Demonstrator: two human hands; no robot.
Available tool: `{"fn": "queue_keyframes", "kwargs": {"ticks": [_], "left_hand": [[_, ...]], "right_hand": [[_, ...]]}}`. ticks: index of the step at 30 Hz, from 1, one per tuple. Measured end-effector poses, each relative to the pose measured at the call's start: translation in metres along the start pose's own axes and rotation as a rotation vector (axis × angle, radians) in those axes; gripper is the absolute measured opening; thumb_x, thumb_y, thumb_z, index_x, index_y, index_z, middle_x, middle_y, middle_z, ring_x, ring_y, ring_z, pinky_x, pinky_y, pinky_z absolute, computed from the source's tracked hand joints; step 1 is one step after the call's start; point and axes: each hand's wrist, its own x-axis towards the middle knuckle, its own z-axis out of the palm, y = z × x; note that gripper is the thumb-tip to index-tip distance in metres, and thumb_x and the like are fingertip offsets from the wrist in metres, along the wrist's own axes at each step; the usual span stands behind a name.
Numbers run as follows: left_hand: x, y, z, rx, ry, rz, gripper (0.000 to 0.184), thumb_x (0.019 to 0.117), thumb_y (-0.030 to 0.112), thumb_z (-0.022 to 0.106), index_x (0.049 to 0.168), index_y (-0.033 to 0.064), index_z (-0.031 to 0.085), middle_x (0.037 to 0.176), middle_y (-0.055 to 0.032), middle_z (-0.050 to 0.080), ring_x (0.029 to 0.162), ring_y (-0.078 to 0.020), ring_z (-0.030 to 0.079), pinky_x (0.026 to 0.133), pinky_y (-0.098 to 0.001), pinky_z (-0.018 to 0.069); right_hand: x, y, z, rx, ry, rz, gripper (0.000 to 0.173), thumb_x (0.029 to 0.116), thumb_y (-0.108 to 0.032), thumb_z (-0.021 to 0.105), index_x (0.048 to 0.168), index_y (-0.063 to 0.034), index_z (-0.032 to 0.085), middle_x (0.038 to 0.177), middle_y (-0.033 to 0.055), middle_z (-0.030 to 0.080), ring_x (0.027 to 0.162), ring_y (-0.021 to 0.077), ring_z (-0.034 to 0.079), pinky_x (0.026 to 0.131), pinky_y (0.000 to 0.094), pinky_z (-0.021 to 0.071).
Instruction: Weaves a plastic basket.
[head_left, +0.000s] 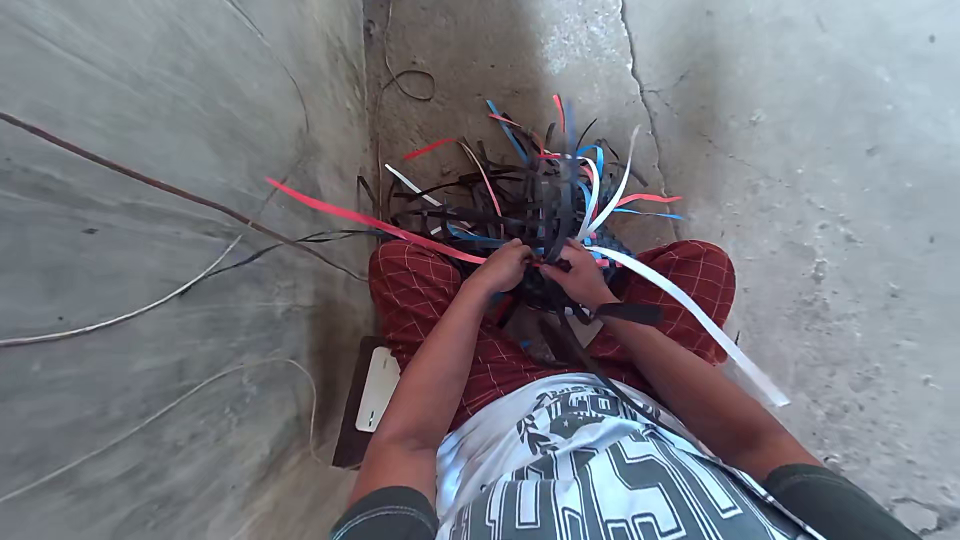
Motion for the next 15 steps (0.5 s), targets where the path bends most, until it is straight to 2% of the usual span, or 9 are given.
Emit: {"fn": "queue_keyframes", "kwargs": {"ticks": [2,4,6,7,9,11,13,15], "left_hand": [[0.0,0.0,-0.003,-0.112,-0.021,-0.015,0.024,0.1038,0.0,0.05,0.118,-0.0059,0.068,0.12,-0.0239,0.063,0.115,-0.0361,0.062,0.104,-0.0498,0.0486],[0.001,0.004,-0.005,-0.258,-0.074,-0.061,0.028,0.1077,0.006,0.044,0.119,-0.0046,0.067,0.124,-0.0214,0.063,0.118,-0.0317,0.06,0.104,-0.0482,0.0461],[0.003,0.005,-0.001,-0.307,-0.058,-0.07,0.028,0.1087,0.017,0.051,0.114,-0.0039,0.069,0.12,-0.0198,0.066,0.114,-0.0292,0.063,0.103,-0.0481,0.0473],[0.004,0.004,0.002,-0.294,-0.028,-0.052,0.027,0.1073,0.018,0.056,0.111,-0.0044,0.069,0.114,-0.0196,0.068,0.108,-0.0286,0.065,0.1,-0.0473,0.0492],[0.005,0.001,0.004,-0.266,0.012,-0.059,0.025,0.1069,0.017,0.056,0.108,-0.0047,0.07,0.109,-0.0194,0.069,0.103,-0.0281,0.066,0.097,-0.0467,0.0505],[0.006,0.002,0.002,-0.257,0.03,-0.082,0.026,0.1077,0.016,0.055,0.109,-0.0043,0.07,0.107,-0.0193,0.069,0.101,-0.0278,0.066,0.096,-0.0469,0.0509],[0.005,0.004,0.001,-0.267,0.016,-0.109,0.026,0.1083,0.017,0.054,0.111,-0.0038,0.07,0.105,-0.0193,0.069,0.099,-0.028,0.066,0.094,-0.0476,0.051],[0.003,0.007,0.002,-0.292,-0.007,-0.098,0.026,0.1083,0.018,0.054,0.11,-0.0035,0.07,0.103,-0.0185,0.07,0.096,-0.027,0.066,0.092,-0.0468,0.0515]], "right_hand": [[-0.015,0.012,0.005,-0.164,0.003,-0.193,0.013,0.0871,-0.012,0.077,0.093,-0.0003,0.077,0.105,0.0196,0.071,0.108,0.039,0.064,0.098,0.057,0.0496],[-0.025,0.029,0.008,-0.283,-0.022,-0.317,0.01,0.0881,-0.014,0.075,0.092,-0.0062,0.08,0.101,0.0164,0.073,0.105,0.0394,0.064,0.097,0.0581,0.0483],[-0.03,0.039,0.004,-0.329,-0.059,-0.385,0.013,0.0905,-0.011,0.07,0.098,-0.0095,0.08,0.102,0.0161,0.071,0.107,0.04,0.063,0.098,0.0588,0.0487],[-0.03,0.042,0.0,-0.331,-0.078,-0.417,0.017,0.0914,-0.008,0.067,0.102,-0.0102,0.08,0.103,0.0158,0.071,0.108,0.0396,0.063,0.098,0.0587,0.0488],[-0.028,0.047,-0.007,-0.323,-0.085,-0.469,0.026,0.0912,-0.003,0.06,0.108,-0.009,0.078,0.109,0.0155,0.072,0.11,0.0385,0.064,0.097,0.0569,0.0502],[-0.025,0.05,-0.011,-0.334,-0.055,-0.484,0.028,0.0924,-0.004,0.06,0.115,-0.008,0.076,0.114,0.0156,0.072,0.108,0.0385,0.065,0.092,0.0554,0.0519],[-0.025,0.046,-0.013,-0.356,-0.072,-0.394,0.03,0.0898,-0.006,0.069,0.119,-0.0089,0.074,0.125,0.0196,0.066,0.114,0.043,0.061,0.095,0.0581,0.0514],[-0.022,0.04,-0.009,-0.29,-0.013,-0.283,0.018,0.0888,-0.004,0.071,0.105,-0.0077,0.077,0.128,0.022,0.064,0.116,0.0444,0.059,0.096,0.0578,0.0507]]}}
